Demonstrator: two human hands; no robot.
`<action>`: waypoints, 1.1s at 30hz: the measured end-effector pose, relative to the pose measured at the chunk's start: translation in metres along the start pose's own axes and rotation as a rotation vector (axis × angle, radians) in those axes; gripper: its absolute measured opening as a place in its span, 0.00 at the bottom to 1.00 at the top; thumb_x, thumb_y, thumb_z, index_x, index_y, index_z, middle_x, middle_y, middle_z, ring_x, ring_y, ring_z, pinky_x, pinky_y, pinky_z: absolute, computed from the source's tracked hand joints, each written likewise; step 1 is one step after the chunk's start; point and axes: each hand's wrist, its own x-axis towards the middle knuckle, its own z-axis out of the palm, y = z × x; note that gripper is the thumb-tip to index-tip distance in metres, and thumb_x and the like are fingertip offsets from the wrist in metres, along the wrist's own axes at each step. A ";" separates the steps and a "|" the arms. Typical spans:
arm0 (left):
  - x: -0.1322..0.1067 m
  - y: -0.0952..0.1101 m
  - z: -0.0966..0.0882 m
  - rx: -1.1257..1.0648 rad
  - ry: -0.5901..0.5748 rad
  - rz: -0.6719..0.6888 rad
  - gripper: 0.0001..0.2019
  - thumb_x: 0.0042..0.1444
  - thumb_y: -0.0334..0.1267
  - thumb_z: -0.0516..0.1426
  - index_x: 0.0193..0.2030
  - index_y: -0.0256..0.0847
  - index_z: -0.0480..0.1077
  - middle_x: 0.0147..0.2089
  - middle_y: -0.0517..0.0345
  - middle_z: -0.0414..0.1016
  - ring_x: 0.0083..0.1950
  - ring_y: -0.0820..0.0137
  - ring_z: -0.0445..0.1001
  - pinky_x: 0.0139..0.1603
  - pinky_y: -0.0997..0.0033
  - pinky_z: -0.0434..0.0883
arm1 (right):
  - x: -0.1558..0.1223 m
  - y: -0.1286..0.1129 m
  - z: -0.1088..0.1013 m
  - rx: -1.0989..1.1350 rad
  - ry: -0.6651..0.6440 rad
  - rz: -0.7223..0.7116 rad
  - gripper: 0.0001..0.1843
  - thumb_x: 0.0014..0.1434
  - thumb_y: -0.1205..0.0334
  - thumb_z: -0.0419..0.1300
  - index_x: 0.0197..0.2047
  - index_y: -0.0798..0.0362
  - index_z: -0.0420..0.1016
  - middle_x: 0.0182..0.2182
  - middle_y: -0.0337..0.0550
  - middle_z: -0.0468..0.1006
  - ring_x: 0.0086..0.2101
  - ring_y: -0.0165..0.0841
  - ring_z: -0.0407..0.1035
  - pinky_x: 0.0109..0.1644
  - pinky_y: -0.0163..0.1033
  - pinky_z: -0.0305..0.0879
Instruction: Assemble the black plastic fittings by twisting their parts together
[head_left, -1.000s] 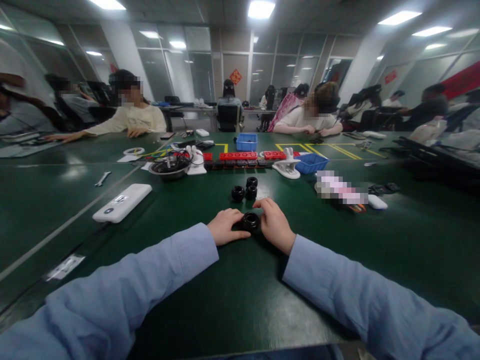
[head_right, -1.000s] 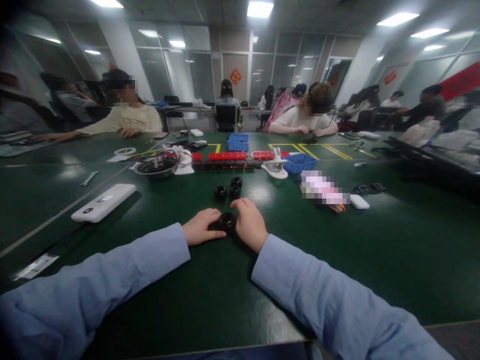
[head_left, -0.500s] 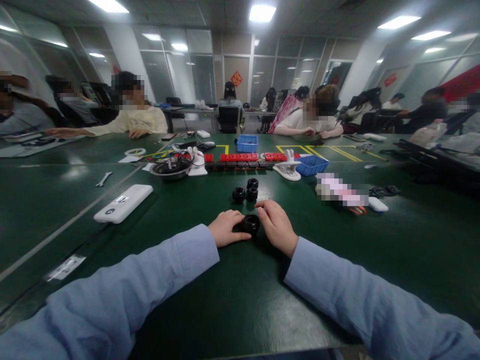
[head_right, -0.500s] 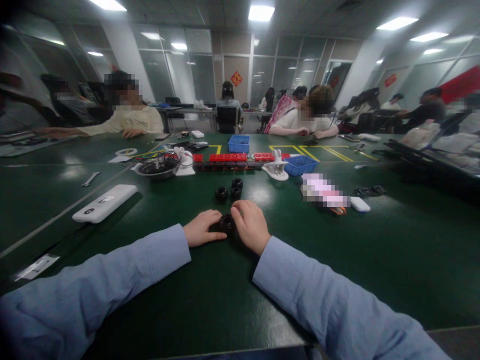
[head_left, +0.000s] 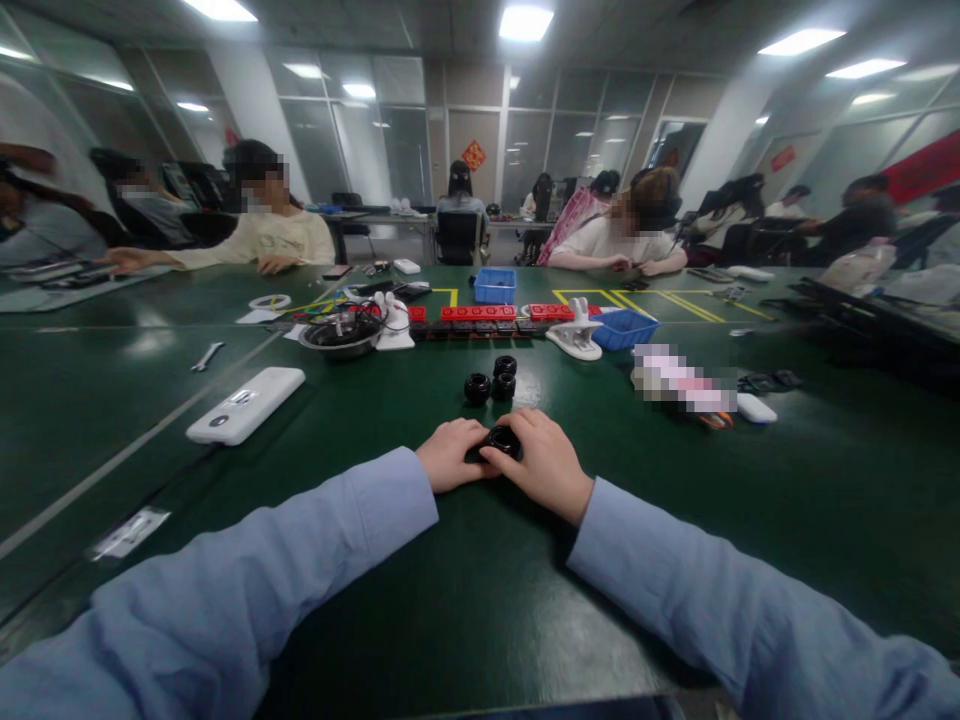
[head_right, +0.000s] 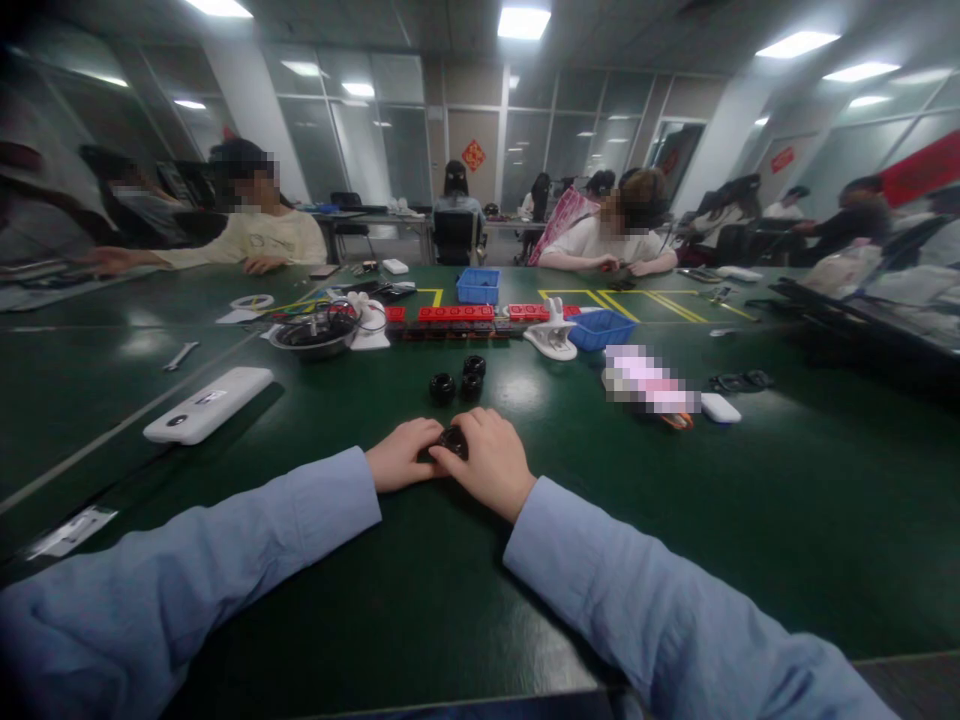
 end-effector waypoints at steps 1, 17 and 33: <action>0.000 0.000 0.000 -0.002 0.000 0.000 0.17 0.53 0.50 0.57 0.41 0.38 0.69 0.42 0.53 0.70 0.43 0.62 0.67 0.45 0.61 0.64 | 0.000 0.001 0.001 -0.001 0.008 -0.012 0.16 0.54 0.53 0.61 0.40 0.56 0.71 0.36 0.46 0.71 0.39 0.37 0.64 0.43 0.42 0.61; 0.000 -0.002 0.002 0.000 0.010 -0.010 0.16 0.53 0.49 0.56 0.38 0.37 0.67 0.41 0.51 0.70 0.44 0.62 0.67 0.47 0.60 0.65 | -0.002 0.002 0.000 0.042 0.031 -0.163 0.14 0.55 0.63 0.57 0.45 0.56 0.73 0.40 0.48 0.71 0.40 0.37 0.61 0.45 0.43 0.61; 0.000 -0.002 0.002 0.017 0.004 -0.014 0.20 0.52 0.53 0.57 0.41 0.37 0.69 0.42 0.52 0.70 0.44 0.61 0.68 0.47 0.60 0.65 | -0.004 0.004 0.002 0.080 0.065 -0.297 0.19 0.53 0.76 0.51 0.41 0.50 0.77 0.44 0.39 0.76 0.35 0.34 0.59 0.40 0.41 0.56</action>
